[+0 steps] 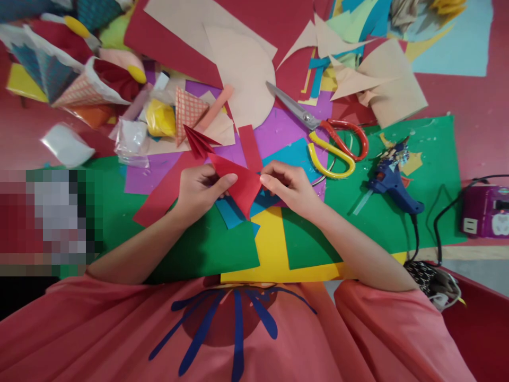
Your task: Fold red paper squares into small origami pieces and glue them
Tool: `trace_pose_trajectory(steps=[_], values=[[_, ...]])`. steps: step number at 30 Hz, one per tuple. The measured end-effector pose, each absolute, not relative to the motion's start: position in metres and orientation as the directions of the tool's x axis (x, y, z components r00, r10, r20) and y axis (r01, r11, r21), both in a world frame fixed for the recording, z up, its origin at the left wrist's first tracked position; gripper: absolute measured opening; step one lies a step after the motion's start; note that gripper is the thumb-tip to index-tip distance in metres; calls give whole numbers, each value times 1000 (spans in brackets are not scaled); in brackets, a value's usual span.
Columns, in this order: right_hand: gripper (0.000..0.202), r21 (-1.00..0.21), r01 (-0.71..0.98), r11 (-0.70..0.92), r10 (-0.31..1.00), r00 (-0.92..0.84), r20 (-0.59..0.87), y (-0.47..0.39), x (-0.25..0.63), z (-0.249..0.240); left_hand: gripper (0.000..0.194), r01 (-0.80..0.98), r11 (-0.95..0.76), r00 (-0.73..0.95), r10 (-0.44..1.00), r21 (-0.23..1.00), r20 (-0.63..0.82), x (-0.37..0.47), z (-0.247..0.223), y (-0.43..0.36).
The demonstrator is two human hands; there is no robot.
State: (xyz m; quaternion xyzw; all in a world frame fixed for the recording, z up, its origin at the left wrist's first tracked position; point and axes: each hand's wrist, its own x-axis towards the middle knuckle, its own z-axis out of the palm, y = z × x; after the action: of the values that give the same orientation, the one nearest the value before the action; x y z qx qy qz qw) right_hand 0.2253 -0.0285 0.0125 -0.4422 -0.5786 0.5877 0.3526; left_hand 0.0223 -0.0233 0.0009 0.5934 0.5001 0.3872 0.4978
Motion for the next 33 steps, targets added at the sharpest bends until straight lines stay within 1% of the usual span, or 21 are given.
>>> trace_pose_trajectory(steps=[7, 12, 15, 17, 19, 22, 24, 29, 33], values=[[49, -989, 127, -79, 930, -349, -119, -29, 227, 12, 36, 262, -74, 195, 980, 962, 23, 22, -1, -26], [42, -975, 199, -101, 938, -308, -160, -29, 224, 11, 36, 258, -91, 194, 980, 962, 40, 22, -3, -27], [39, -976, 197, -97, 927, -338, -161, -29, 223, 12, 29, 161, -123, 179, 979, 979, 93, 23, 0, -26], [37, -974, 209, -88, 915, -370, -162, -28, 224, 13, 30, 105, -145, 188, 974, 984, 124, 22, 3, -24], [36, -971, 229, -71, 903, -398, -160, -27, 226, 13, 30, 126, -170, 215, 966, 977, 140, 21, 5, -21], [34, -966, 253, -50, 887, -434, -159, -26, 228, 12, 21, 207, -177, 221, 967, 962, 131, 18, 6, -19], [33, -963, 266, -43, 878, -451, -163, -25, 229, 12, 17, 228, -157, 209, 972, 961, 109, 17, 6, -18], [35, -957, 288, -23, 875, -458, -159, -23, 230, 14, 10, 220, -136, 197, 976, 966, 93, 17, 5, -16], [37, -953, 302, -33, 867, -465, -177, -22, 231, 15, 10, 181, -103, 187, 980, 978, 68, 18, 5, -14]])
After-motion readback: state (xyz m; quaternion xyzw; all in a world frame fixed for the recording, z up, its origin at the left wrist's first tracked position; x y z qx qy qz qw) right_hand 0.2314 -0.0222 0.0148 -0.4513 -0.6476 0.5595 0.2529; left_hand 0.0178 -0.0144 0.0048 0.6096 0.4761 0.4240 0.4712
